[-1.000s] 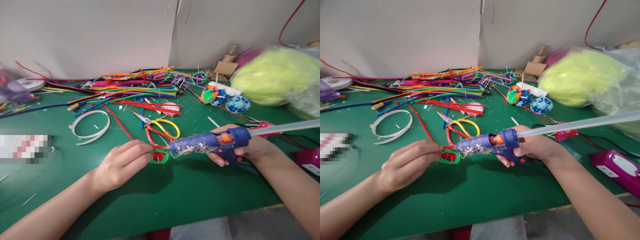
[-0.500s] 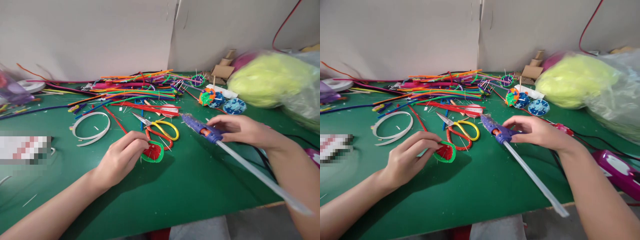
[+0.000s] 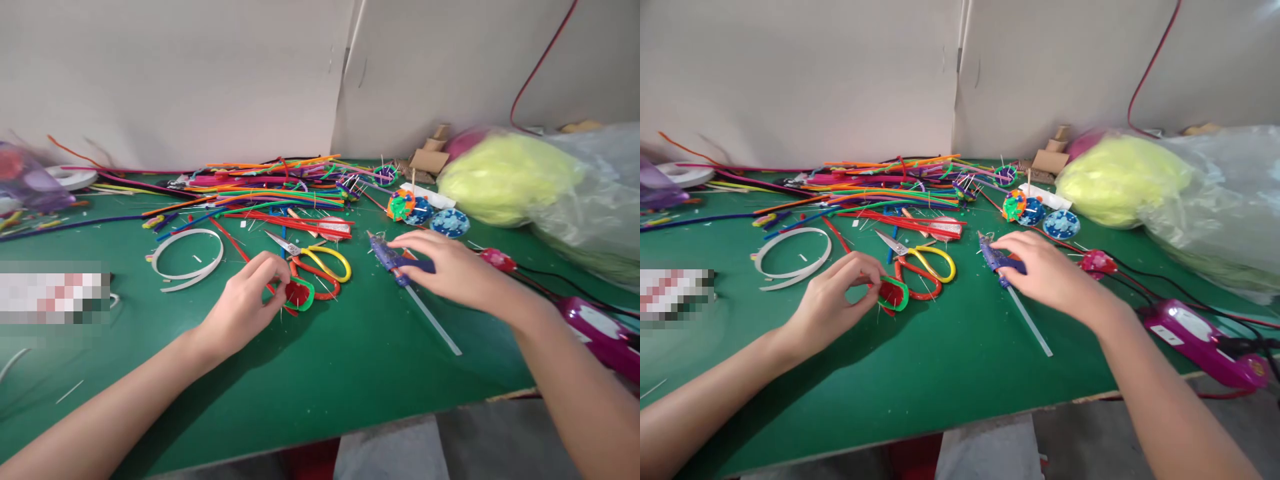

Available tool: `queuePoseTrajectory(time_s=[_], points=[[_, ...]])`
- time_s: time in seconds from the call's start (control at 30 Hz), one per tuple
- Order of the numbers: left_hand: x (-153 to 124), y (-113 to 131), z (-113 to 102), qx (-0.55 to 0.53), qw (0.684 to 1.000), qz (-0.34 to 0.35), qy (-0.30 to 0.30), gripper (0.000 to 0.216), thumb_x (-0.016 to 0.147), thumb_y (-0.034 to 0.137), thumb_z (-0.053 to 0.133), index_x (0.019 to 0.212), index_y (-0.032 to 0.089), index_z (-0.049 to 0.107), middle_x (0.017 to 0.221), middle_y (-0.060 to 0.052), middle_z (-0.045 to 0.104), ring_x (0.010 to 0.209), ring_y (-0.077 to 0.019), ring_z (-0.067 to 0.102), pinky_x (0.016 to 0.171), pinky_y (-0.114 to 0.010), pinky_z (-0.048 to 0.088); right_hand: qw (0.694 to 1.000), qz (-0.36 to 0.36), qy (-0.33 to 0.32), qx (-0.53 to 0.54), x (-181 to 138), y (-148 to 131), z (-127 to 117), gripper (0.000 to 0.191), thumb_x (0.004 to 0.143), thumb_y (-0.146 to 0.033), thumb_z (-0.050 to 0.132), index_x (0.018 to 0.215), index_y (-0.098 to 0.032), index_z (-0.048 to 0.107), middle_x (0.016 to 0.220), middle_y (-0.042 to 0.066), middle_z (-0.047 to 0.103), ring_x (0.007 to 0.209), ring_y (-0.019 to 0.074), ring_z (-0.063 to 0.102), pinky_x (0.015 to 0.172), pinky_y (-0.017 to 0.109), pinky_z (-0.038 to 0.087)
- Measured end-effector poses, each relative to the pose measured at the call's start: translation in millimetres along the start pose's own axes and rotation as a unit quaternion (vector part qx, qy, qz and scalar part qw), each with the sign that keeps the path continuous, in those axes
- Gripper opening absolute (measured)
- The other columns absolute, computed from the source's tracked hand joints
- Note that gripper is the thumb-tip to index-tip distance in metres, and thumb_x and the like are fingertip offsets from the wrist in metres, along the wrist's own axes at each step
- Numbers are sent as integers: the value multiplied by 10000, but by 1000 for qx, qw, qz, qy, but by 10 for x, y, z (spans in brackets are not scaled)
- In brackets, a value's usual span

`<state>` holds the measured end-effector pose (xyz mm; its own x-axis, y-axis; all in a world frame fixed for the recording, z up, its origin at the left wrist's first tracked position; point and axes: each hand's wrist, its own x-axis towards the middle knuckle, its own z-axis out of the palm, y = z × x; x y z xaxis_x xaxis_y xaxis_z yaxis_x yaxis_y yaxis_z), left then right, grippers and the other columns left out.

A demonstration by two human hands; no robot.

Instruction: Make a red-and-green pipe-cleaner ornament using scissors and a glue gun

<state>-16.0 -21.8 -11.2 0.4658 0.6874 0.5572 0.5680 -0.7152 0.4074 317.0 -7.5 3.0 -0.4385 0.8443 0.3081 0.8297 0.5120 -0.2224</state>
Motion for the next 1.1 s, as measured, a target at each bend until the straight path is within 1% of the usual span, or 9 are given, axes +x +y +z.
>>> queuePoseTrajectory(time_s=[0.17, 0.3, 0.4, 0.5, 0.57, 0.63, 0.7, 0.83, 1.1], points=[[1, -56, 16, -25, 999, -35, -24, 172, 817, 49, 505, 910, 191, 531, 916, -21, 610, 848, -126, 621, 740, -260, 574, 970, -233, -28, -65, 236, -652, 209, 254, 918, -90, 474, 966, -170, 711, 879, 80, 702, 866, 209, 608, 722, 333, 495], [22, -94, 13, -53, 996, -61, -24, 169, 804, 58, 525, 912, 186, 538, 901, -19, 624, 833, -130, 650, 743, -281, 596, 920, -362, -14, -149, 472, -738, 350, 225, 926, -115, 514, 831, -176, 709, 744, 51, 667, 762, 190, 563, 601, 293, 411], [28, -108, 14, -68, 994, -78, -14, 157, 804, 76, 550, 915, 187, 548, 895, -14, 637, 803, -121, 663, 725, -271, 602, 899, -413, -24, -145, 563, -705, 362, 279, 938, -99, 476, 767, -169, 685, 736, 53, 655, 760, 176, 558, 580, 277, 386], [19, -105, 13, -71, 994, -80, -10, 126, 809, 101, 577, 900, 184, 553, 893, -11, 661, 783, -121, 677, 715, -267, 598, 931, -365, 13, -12, 579, -724, 320, 286, 955, -131, 444, 788, -174, 672, 775, 59, 669, 784, 179, 576, 637, 299, 435], [8, -94, 11, -72, 994, -80, -12, 118, 808, 119, 600, 897, 185, 560, 880, -4, 679, 769, -121, 685, 714, -263, 592, 956, -245, 80, 140, 570, -774, 297, 213, 941, -190, 491, 815, -191, 663, 826, 60, 675, 810, 187, 595, 692, 327, 471], [-2, -80, 11, -67, 994, -84, -15, 119, 807, 132, 617, 902, 189, 574, 858, 6, 693, 749, -119, 685, 716, -259, 585, 949, -97, 115, 277, 554, -843, 297, 135, 905, -256, 565, 810, -217, 652, 862, 51, 668, 822, 195, 606, 677, 330, 488], [-11, -65, 17, -64, 994, -93, -14, 113, 807, 146, 625, 901, 192, 583, 848, 10, 706, 738, -120, 684, 713, -258, 579, 923, -31, 121, 365, 537, -911, 326, 129, 859, -302, 628, 761, -219, 638, 823, 38, 652, 795, 198, 607, 655, 329, 490], [-19, -35, 41, -89, 989, -115, -3, 103, 811, 173, 630, 899, 186, 580, 856, 7, 725, 764, -131, 698, 720, -261, 573, 921, -14, 89, 379, 495, -996, 416, 158, 851, -320, 635, 749, -198, 637, 805, 36, 650, 758, 190, 601, 639, 322, 468], [-16, 38, 66, -130, 983, -133, 4, 111, 778, 139, 647, 861, 188, 591, 801, 27, 710, 737, -121, 695, 719, -242, 572, 937, -55, 110, 327, 473, -993, 517, 121, 851, -214, 635, 738, -172, 630, 774, 28, 647, 696, 144, 567, 566, 264, 403]])
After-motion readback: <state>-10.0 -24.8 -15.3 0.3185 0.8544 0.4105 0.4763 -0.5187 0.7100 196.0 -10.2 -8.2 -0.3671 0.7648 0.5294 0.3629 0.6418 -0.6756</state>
